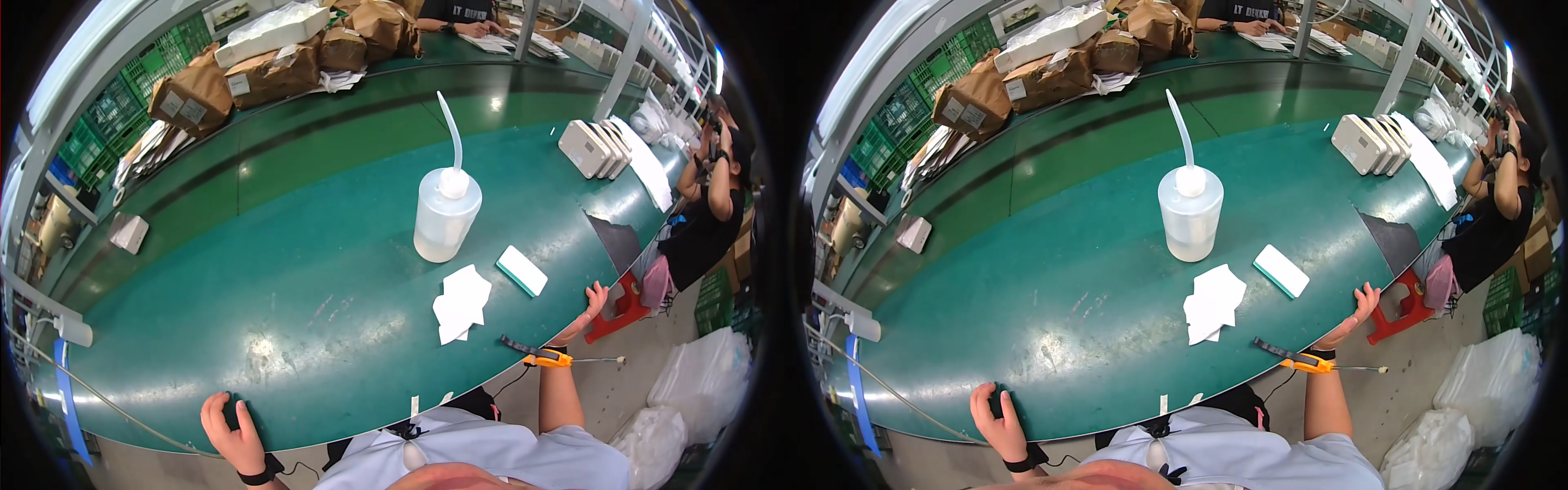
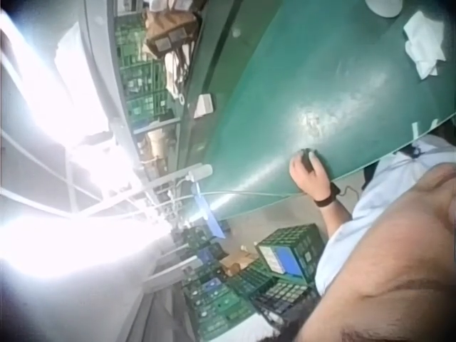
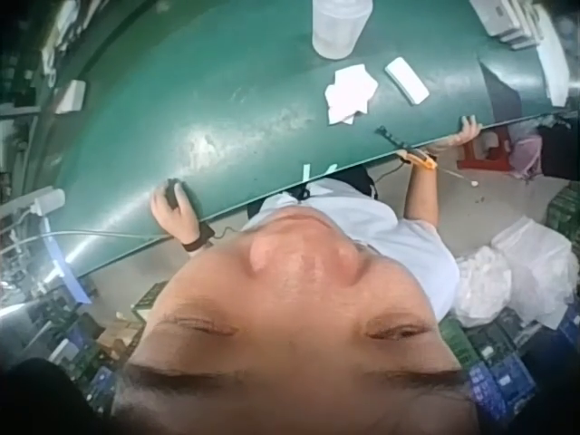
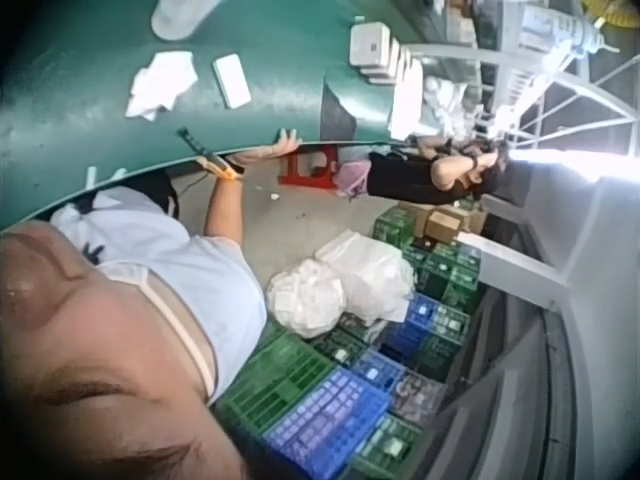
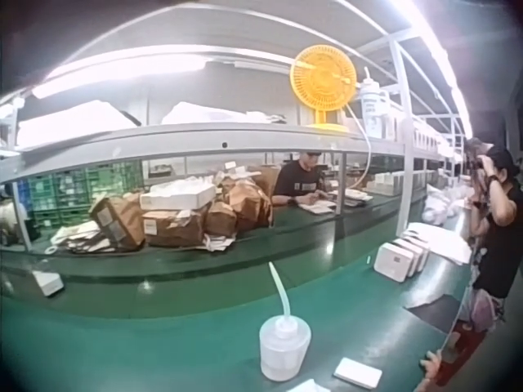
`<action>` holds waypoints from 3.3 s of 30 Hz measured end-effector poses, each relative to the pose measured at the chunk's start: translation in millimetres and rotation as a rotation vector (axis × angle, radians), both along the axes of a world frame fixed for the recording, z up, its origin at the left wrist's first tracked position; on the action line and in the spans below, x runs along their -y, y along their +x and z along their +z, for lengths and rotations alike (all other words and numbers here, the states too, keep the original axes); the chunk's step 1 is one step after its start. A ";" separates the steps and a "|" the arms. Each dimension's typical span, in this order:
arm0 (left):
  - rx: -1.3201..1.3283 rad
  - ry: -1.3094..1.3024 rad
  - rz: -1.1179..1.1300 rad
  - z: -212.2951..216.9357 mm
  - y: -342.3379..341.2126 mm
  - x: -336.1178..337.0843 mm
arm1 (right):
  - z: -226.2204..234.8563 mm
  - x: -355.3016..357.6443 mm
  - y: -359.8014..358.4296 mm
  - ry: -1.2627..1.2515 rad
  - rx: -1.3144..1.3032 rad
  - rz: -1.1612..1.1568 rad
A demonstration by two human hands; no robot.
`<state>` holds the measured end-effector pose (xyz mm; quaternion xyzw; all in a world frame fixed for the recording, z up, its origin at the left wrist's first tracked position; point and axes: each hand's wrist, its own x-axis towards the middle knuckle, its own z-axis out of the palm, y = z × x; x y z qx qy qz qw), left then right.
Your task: The person picks up a timer, blows air onto it with a nozzle, and wipes it with a cloth before setting it aside. They then repeat this cleaning process with a second timer.
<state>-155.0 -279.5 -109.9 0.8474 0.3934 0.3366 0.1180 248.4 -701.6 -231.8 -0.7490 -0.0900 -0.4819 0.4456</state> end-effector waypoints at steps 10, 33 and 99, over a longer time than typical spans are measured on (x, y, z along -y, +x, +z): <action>0.010 0.013 -0.005 3.1 -0.4 4.9 | 0.1 -0.6 1.7 -0.027 0.005 0.004; 0.076 -0.195 -0.227 75.5 -5.5 14.3 | 0.2 2.3 -0.5 -0.066 0.048 0.018; 1.424 -2.459 -0.553 77.5 161.7 -213.7 | 4.2 11.2 -1.9 -0.114 0.063 -0.062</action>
